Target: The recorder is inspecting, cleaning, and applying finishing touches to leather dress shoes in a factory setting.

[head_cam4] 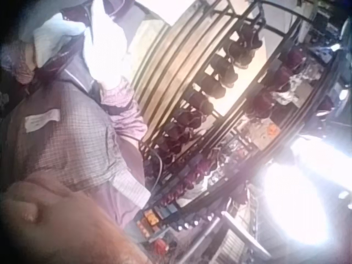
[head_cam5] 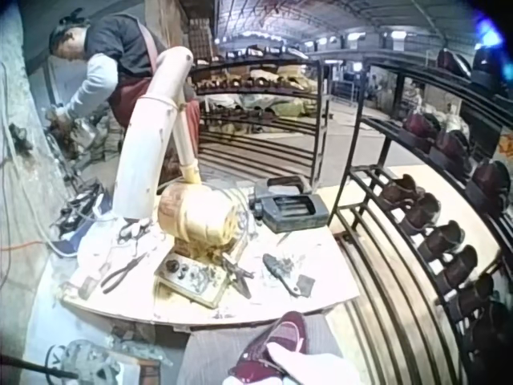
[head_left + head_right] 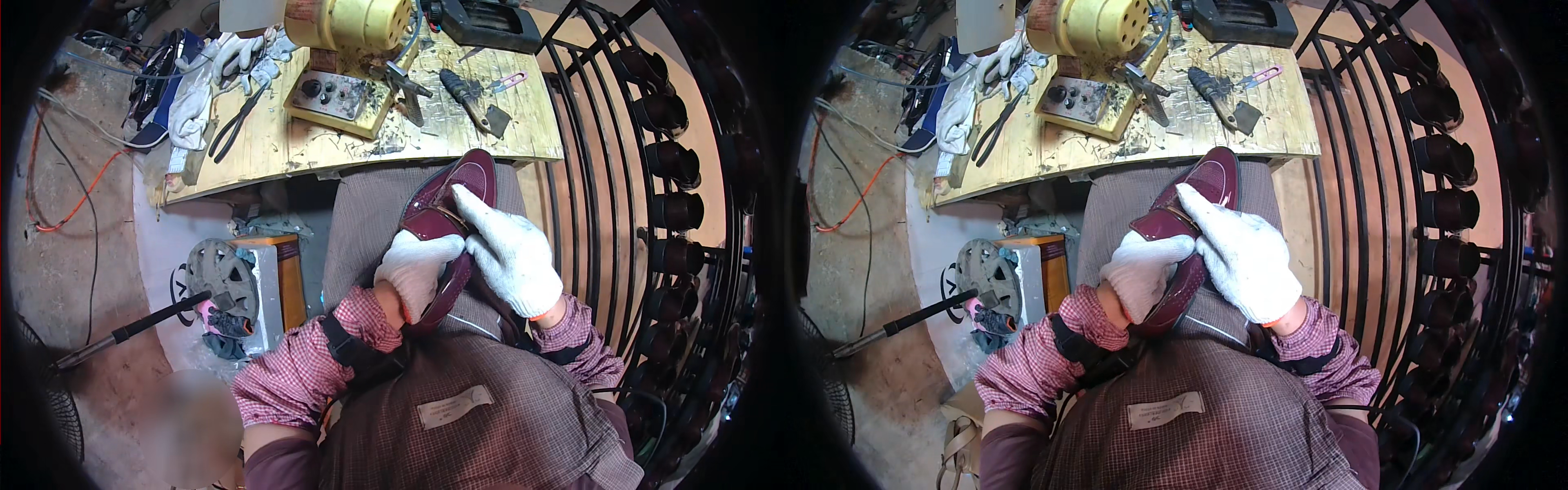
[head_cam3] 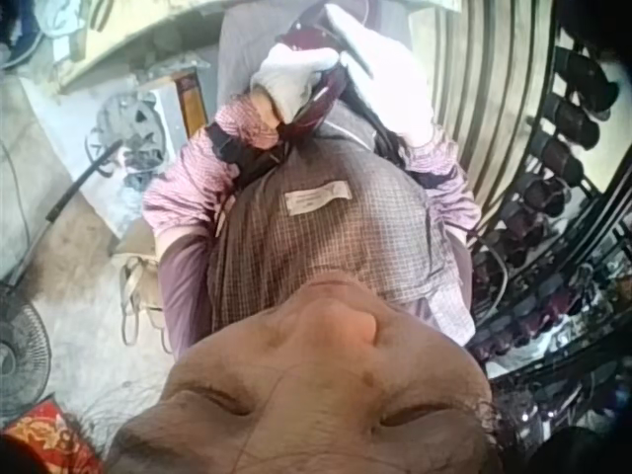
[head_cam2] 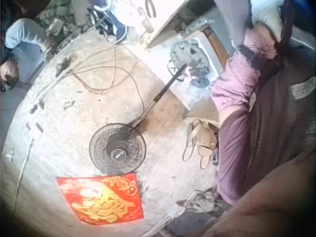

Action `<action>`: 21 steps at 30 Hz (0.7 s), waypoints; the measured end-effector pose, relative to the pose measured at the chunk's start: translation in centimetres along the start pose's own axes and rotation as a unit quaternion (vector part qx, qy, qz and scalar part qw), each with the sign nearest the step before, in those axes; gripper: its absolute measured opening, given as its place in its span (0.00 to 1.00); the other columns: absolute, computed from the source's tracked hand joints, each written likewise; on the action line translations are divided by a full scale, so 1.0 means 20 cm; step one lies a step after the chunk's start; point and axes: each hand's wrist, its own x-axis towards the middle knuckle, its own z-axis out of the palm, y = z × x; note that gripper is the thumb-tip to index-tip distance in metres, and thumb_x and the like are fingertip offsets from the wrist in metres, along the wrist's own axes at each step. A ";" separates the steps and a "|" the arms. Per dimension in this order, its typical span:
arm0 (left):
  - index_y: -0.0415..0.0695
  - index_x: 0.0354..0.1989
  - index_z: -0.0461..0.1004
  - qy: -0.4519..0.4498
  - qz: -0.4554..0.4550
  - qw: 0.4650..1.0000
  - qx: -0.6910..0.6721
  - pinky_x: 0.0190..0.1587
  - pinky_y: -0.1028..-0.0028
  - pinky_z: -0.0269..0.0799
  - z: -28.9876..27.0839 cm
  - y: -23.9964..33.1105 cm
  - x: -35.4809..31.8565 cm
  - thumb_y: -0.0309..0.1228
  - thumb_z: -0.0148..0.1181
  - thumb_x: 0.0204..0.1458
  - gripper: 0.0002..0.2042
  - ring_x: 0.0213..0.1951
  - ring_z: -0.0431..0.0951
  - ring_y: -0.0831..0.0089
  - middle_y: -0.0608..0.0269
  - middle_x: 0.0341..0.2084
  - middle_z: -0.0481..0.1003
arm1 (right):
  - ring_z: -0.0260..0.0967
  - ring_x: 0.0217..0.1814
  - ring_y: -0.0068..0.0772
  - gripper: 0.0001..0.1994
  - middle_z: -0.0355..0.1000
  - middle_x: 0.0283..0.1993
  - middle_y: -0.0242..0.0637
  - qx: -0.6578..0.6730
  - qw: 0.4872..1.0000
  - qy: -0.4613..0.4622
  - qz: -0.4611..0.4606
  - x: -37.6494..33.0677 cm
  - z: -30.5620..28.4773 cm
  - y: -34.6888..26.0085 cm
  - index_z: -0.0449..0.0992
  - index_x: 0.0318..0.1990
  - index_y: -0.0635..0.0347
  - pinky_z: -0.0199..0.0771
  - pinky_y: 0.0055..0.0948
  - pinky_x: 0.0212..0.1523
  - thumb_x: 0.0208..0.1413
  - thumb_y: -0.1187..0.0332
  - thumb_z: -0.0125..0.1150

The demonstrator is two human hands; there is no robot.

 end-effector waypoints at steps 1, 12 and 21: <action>0.37 0.52 0.80 -0.002 0.005 1.000 0.000 0.48 0.69 0.77 0.01 0.00 0.01 0.30 0.61 0.62 0.14 0.42 0.82 0.70 0.60 0.43 0.83 | 0.80 0.53 0.51 0.33 0.80 0.58 0.47 -0.003 1.000 0.005 0.001 0.00 0.01 0.00 0.71 0.73 0.53 0.79 0.42 0.55 0.57 0.74 0.66; 0.36 0.53 0.81 0.027 0.052 0.980 0.191 0.49 0.67 0.77 -0.02 -0.02 0.05 0.39 0.66 0.60 0.20 0.42 0.83 0.68 0.58 0.44 0.85 | 0.79 0.57 0.50 0.31 0.78 0.62 0.46 0.017 0.999 0.026 -0.014 -0.01 0.03 0.02 0.72 0.71 0.55 0.77 0.42 0.59 0.58 0.78 0.62; 0.47 0.49 0.82 0.004 0.377 0.783 0.495 0.57 0.58 0.78 -0.06 -0.02 0.08 0.32 0.66 0.50 0.16 0.53 0.82 0.46 0.42 0.48 0.81 | 0.80 0.53 0.53 0.33 0.80 0.57 0.48 0.002 0.999 -0.009 -0.048 0.04 -0.04 -0.03 0.71 0.71 0.58 0.78 0.42 0.55 0.54 0.75 0.67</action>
